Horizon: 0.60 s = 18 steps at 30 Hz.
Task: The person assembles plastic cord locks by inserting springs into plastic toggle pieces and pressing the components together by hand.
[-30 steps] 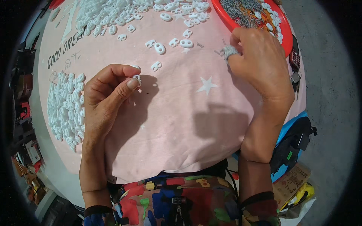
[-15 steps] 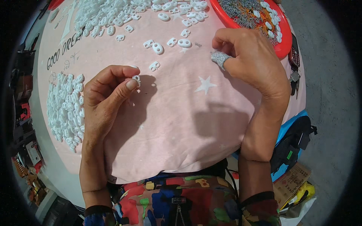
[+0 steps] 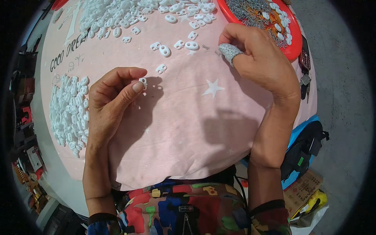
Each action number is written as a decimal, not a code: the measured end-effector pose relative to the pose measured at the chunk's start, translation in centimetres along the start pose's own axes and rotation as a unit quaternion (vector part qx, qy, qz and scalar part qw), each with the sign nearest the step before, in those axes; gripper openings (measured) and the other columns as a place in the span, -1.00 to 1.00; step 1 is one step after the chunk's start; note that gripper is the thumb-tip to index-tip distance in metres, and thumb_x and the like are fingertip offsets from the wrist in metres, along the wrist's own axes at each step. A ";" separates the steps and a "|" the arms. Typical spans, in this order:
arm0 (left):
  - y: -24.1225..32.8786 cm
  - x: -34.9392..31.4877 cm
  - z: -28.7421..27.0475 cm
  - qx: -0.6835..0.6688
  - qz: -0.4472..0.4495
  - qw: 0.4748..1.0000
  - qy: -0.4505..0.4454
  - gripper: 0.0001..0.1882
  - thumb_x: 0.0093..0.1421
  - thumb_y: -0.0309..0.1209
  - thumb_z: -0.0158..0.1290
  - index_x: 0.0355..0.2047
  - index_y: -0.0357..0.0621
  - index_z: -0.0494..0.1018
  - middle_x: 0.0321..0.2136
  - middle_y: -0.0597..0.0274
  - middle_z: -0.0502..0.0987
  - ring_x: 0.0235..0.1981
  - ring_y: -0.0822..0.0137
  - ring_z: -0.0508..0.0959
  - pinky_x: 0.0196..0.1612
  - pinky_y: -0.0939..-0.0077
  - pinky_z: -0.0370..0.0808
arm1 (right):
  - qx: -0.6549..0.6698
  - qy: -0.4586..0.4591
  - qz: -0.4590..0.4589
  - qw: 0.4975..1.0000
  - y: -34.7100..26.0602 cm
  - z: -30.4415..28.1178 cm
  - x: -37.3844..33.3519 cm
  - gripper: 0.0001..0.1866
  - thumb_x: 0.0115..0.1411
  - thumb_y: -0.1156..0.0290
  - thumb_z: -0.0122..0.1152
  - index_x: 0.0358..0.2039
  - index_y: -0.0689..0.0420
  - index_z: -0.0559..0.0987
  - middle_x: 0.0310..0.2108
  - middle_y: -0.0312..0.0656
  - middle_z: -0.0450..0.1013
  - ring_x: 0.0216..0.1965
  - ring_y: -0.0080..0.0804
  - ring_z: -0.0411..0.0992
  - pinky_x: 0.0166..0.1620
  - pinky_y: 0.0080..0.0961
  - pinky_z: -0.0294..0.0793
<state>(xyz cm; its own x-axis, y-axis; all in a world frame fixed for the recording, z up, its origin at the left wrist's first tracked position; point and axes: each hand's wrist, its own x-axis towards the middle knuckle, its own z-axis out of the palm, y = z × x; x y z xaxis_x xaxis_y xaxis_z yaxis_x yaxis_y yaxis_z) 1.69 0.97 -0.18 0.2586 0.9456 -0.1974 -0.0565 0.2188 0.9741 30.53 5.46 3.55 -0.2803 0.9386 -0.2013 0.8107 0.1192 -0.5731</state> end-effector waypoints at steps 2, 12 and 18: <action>0.0 0.1 0.0 -0.004 -0.002 1.000 0.001 -0.80 0.20 -0.51 0.14 -0.16 -0.29 0.53 -0.43 0.37 0.56 -0.44 0.67 0.46 -0.43 0.81 0.39 | 0.170 0.066 -0.111 0.977 0.1 0.6 0.0 -0.52 -0.21 0.74 -0.28 -0.24 0.32 0.49 -0.34 -0.29 0.41 -0.20 -0.56 0.39 -0.03 -0.65 0.35; 0.2 0.0 0.1 0.000 0.003 1.000 0.004 -0.81 0.21 -0.50 0.13 -0.17 -0.29 0.53 -0.43 0.37 0.57 -0.47 0.67 0.45 -0.44 0.80 0.39 | 0.174 -0.012 -0.056 0.983 -0.3 -0.1 -0.2 -0.46 -0.23 0.71 -0.28 -0.19 0.35 0.52 -0.25 -0.22 0.46 -0.13 -0.50 0.43 0.06 -0.59 0.36; 0.3 0.1 -0.1 -0.029 -0.023 0.999 0.009 -0.83 0.22 -0.49 0.12 -0.20 -0.29 0.53 -0.43 0.35 0.57 -0.49 0.66 0.44 -0.46 0.78 0.39 | 0.149 0.004 -0.096 0.984 -0.2 0.3 0.0 -0.61 -0.12 0.77 -0.18 -0.27 0.31 0.51 -0.34 -0.27 0.47 -0.24 -0.57 0.45 -0.10 -0.61 0.44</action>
<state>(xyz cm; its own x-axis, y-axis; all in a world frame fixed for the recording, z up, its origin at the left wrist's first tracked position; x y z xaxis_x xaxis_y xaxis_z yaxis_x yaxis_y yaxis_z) 1.58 1.14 0.06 0.2440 0.9383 -0.2451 -0.1016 0.2761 0.9557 30.20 5.37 3.41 -0.4092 0.9104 -0.0606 0.5564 0.1964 -0.8074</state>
